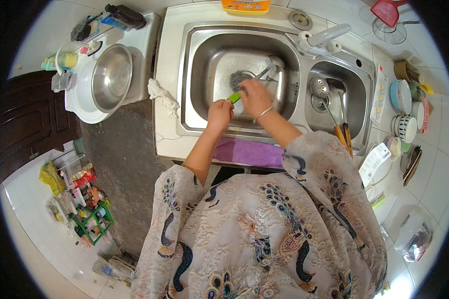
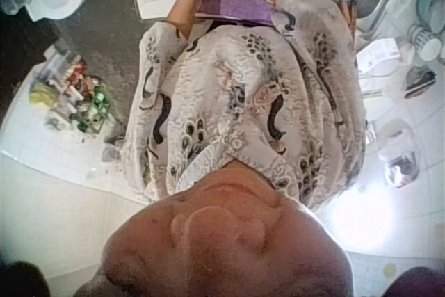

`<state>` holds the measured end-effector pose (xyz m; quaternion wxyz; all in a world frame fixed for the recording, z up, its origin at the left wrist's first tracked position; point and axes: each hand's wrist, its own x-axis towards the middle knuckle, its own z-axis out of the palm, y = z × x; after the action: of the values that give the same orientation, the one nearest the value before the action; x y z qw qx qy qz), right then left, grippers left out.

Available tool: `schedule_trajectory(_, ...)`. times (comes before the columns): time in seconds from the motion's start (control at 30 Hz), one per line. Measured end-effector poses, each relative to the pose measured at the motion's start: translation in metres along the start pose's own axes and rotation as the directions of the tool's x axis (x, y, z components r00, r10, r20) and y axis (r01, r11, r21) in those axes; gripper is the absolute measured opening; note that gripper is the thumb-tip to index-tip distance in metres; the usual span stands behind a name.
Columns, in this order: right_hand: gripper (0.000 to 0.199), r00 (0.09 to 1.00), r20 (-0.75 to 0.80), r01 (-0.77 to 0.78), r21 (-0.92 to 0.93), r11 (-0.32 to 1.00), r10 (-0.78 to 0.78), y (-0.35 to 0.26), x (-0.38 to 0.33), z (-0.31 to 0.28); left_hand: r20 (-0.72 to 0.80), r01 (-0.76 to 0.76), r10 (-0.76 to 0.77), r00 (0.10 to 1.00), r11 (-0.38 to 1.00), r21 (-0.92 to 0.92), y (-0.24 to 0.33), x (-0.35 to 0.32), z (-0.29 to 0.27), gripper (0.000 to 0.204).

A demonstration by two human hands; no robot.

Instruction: The person installs adhesive hooks on the tiled wall above the sink and hangs kitchen utensils on them. They then wash a ladle and a slotted spoon in the sink using a steel wool scrubber and dish soap before placing them on the wall rack.

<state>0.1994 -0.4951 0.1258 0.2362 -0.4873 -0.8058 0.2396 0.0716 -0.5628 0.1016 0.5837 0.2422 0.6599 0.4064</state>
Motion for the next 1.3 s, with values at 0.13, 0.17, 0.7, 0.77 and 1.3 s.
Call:
schedule_trajectory(0.13, 0.016, 0.998, 0.001, 0.055, 0.051, 0.997, -0.055, -0.005, -0.009, 0.009, 0.004, -0.020, 0.020, 1.000, 0.995, 0.098, -0.004, -0.002, -0.008, 0.028)
schedule_trajectory(0.17, 0.016, 1.000, 0.006, 0.012, -0.005, 1.000, -0.012, 0.006, 0.000, 0.006, 0.002, -0.016, 0.016, 1.000, 0.995, 0.103, -0.005, -0.003, -0.006, 0.028)
schedule_trajectory(0.7, 0.016, 0.996, 0.077, 0.037, -0.012, 0.999, -0.036, 0.001, -0.001, 0.012, -0.001, -0.124, 0.126, 0.992, 0.977, 0.171, 0.000, 0.000, -0.008, 0.030)
schedule_trajectory(0.77, 0.016, 0.990, 0.109, -0.081, -0.077, 0.994, 0.089, 0.012, 0.009, 0.005, 0.025, -0.092, 0.090, 0.996, 0.987, 0.129, 0.000, -0.004, -0.006, 0.029)
schedule_trajectory(1.3, 0.016, 0.999, 0.043, -0.021, -0.083, 0.996, 0.025, 0.008, 0.013, 0.006, 0.033, -0.045, 0.043, 0.999, 0.996, 0.082, -0.002, 0.002, -0.007, 0.027)
